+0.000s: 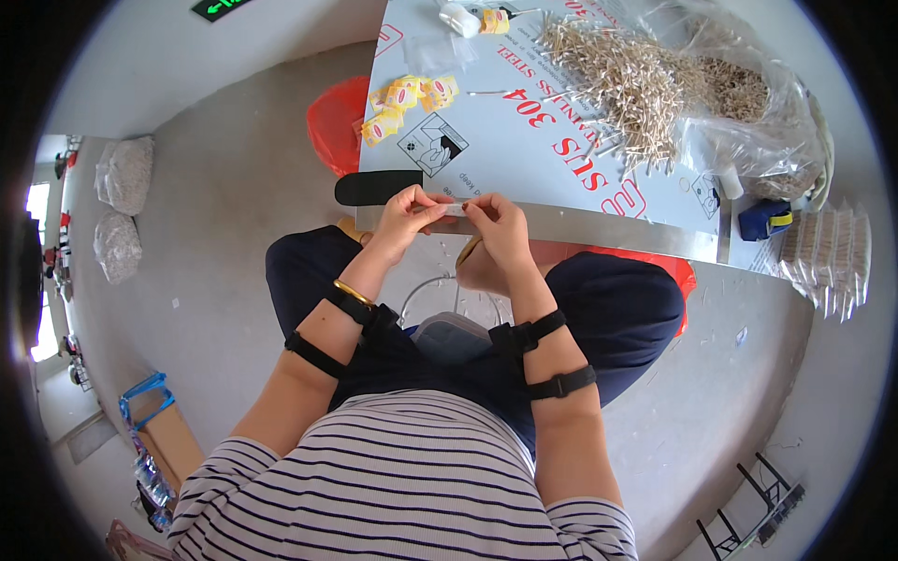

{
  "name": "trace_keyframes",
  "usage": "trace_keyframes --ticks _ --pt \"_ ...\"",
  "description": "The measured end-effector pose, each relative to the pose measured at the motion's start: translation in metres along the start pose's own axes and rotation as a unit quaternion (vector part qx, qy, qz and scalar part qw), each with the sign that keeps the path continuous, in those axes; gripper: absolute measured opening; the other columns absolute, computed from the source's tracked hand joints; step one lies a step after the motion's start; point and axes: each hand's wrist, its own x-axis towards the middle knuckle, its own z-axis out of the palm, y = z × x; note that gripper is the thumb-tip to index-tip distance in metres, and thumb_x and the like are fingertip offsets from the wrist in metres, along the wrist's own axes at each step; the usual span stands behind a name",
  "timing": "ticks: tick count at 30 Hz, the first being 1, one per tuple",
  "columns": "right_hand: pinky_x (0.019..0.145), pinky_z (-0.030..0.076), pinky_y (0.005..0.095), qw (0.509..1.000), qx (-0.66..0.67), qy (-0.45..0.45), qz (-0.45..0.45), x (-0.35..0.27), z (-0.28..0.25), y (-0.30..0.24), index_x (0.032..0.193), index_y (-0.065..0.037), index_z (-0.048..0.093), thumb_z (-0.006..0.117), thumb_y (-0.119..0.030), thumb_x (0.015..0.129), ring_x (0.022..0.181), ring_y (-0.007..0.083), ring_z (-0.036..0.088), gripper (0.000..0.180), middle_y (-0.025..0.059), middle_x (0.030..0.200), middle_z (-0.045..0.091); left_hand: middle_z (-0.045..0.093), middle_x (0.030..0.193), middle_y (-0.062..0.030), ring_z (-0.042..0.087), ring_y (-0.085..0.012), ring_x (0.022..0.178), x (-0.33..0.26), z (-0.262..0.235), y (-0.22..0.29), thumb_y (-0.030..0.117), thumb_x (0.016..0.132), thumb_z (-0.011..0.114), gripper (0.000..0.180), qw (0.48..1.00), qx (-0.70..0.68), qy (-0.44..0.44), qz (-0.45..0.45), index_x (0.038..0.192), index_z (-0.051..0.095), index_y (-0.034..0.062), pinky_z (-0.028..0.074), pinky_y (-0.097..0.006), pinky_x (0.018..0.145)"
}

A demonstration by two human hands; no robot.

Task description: Picking individual cotton swabs from a pile and arranging them neatly in a row on a work table.

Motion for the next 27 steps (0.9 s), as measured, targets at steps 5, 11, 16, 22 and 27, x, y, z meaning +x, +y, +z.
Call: trace_keyframes --ticks 5,11,16,22,27 --pt "0.072 0.051 0.0241 0.999 -0.026 0.019 0.005 0.001 0.001 -0.005 0.1 0.002 0.072 0.073 -0.01 0.096 0.077 0.008 0.063 0.013 0.0021 0.083 0.071 0.075 0.118 -0.0126 0.077 -0.0161 0.094 0.008 0.0 0.012 0.012 0.097 0.075 0.023 0.999 -0.018 -0.017 -0.026 0.088 0.054 0.0103 0.047 -0.023 0.064" --pt "0.072 0.051 0.0243 0.999 -0.028 0.031 0.006 -0.001 -0.001 -0.007 0.098 0.002 0.071 0.073 -0.009 0.096 0.077 0.0084 0.064 0.012 0.0026 0.083 0.071 0.075 0.12 -0.0148 0.077 -0.0164 0.093 0.011 0.003 0.022 0.009 0.098 0.073 0.024 0.998 -0.012 -0.039 -0.049 0.087 0.052 0.0102 0.047 -0.022 0.062" --pt "0.071 0.049 0.0241 0.993 -0.115 0.039 -0.005 -0.005 0.002 -0.012 0.101 0.0 0.069 0.073 -0.013 0.099 0.078 0.0073 0.06 0.013 0.0003 0.085 0.068 0.075 0.125 -0.0137 0.075 -0.0127 0.096 0.008 0.002 0.024 0.012 0.102 0.069 0.024 0.997 0.013 -0.074 -0.035 0.091 0.048 0.0134 0.046 -0.02 0.065" --pt "0.073 0.053 0.0295 0.988 -0.145 0.034 -0.05 -0.006 0.006 -0.015 0.098 0.0 0.069 0.074 -0.01 0.095 0.076 0.013 0.065 0.011 0.0056 0.083 0.07 0.076 0.122 -0.0126 0.074 -0.0107 0.092 0.002 0.001 0.017 0.013 0.102 0.068 0.024 0.997 0.048 -0.057 -0.003 0.091 0.047 0.0129 0.045 -0.021 0.064" --pt "0.073 0.053 0.0305 0.986 -0.149 0.049 -0.057 -0.012 0.011 -0.016 0.097 0.001 0.068 0.074 -0.009 0.094 0.076 0.0148 0.065 0.012 0.0083 0.084 0.07 0.077 0.118 -0.0109 0.07 -0.0074 0.087 0.0 0.005 0.015 0.012 0.103 0.067 0.022 0.999 0.039 -0.034 0.004 0.092 0.047 0.0128 0.045 -0.022 0.063"
